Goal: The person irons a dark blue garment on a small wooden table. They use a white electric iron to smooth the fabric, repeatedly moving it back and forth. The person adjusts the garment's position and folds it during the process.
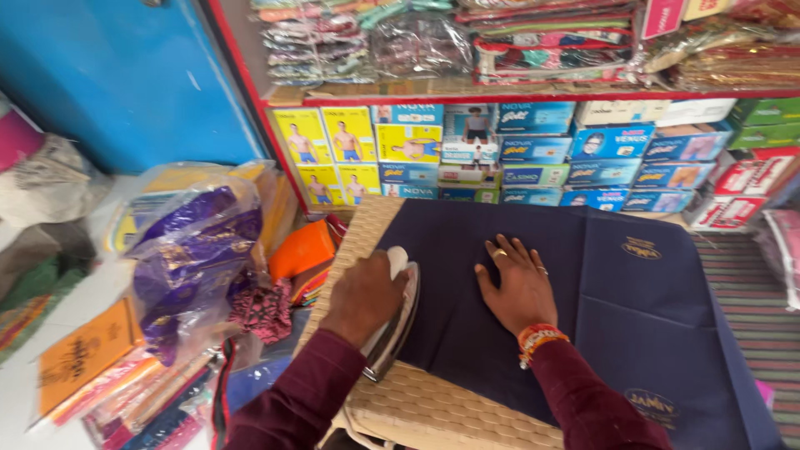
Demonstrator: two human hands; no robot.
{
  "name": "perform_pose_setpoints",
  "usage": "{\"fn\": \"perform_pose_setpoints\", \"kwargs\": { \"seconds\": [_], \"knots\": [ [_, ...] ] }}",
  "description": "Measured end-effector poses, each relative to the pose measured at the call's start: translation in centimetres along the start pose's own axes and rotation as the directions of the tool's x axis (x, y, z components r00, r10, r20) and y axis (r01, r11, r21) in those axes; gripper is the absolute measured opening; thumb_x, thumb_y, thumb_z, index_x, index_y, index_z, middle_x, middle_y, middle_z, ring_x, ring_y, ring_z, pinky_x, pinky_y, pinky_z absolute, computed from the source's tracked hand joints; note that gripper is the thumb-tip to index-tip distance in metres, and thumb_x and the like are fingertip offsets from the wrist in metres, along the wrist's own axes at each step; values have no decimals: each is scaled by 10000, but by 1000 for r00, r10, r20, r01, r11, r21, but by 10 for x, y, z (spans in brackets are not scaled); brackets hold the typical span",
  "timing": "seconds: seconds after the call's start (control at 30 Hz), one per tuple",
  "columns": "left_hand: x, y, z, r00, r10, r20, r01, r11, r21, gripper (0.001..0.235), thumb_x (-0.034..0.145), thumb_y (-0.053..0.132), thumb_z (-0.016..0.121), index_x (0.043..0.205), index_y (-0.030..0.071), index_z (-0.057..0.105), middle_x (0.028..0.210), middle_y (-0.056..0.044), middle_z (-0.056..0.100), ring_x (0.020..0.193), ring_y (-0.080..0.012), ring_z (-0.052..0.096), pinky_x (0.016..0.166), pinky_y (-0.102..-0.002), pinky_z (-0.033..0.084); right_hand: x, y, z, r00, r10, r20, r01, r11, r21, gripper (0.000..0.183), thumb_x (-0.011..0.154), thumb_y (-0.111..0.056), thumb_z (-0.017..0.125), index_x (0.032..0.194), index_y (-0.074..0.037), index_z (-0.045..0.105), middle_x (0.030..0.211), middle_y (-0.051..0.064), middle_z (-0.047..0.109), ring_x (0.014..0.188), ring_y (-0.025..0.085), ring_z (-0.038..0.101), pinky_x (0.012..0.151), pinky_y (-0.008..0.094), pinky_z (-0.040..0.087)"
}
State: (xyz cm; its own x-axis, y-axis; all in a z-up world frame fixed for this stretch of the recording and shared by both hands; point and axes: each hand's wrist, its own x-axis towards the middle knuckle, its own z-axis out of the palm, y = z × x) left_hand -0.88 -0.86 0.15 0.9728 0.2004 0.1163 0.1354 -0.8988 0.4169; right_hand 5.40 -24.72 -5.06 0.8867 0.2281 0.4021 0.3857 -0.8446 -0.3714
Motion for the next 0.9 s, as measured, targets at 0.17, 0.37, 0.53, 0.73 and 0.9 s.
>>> {"fn": "perform_pose_setpoints", "kwargs": {
  "seconds": [0.17,0.37,0.53,0.73,0.9],
  "knots": [
    [41,29,4,999,50,4,-50,999,-16,480,924,486,650,1046,22,664,1014,-232,717,974,-424,710,840,-530,559,0,-3,0,1000,4,10,-4,1000,-12,504,958,-352,587,1388,-90,611,1519,112,521,1464,298,394,1214,469,265],
    [41,62,7,985,167,-44,-166,986,27,469,913,490,656,995,30,680,962,-200,735,910,-399,734,789,-503,590,0,-3,-1,1000,7,6,-7,1000,-6,490,975,-303,560,1404,-68,592,1530,124,509,1473,299,384,1218,467,259],
    [-19,51,-6,978,193,77,-197,980,35,421,938,456,652,991,38,652,919,-197,733,852,-379,755,727,-486,615,1,-2,0,999,38,-8,-38,999,17,459,983,-266,542,1395,-73,597,1531,127,506,1469,304,382,1216,471,256],
    [20,64,1,979,203,-35,-202,979,28,405,879,437,715,953,40,685,909,-188,741,856,-400,737,730,-502,590,-2,1,3,999,3,-39,-3,1000,-2,441,994,-232,528,1394,-64,605,1523,144,518,1468,317,401,1216,474,273],
    [10,75,4,943,317,-100,-313,948,53,434,913,460,679,939,28,657,853,-180,734,798,-379,743,676,-486,601,-4,3,3,999,22,-47,-21,1000,15,429,998,-229,526,1380,-54,615,1510,155,529,1456,327,413,1210,482,281]
  ]
}}
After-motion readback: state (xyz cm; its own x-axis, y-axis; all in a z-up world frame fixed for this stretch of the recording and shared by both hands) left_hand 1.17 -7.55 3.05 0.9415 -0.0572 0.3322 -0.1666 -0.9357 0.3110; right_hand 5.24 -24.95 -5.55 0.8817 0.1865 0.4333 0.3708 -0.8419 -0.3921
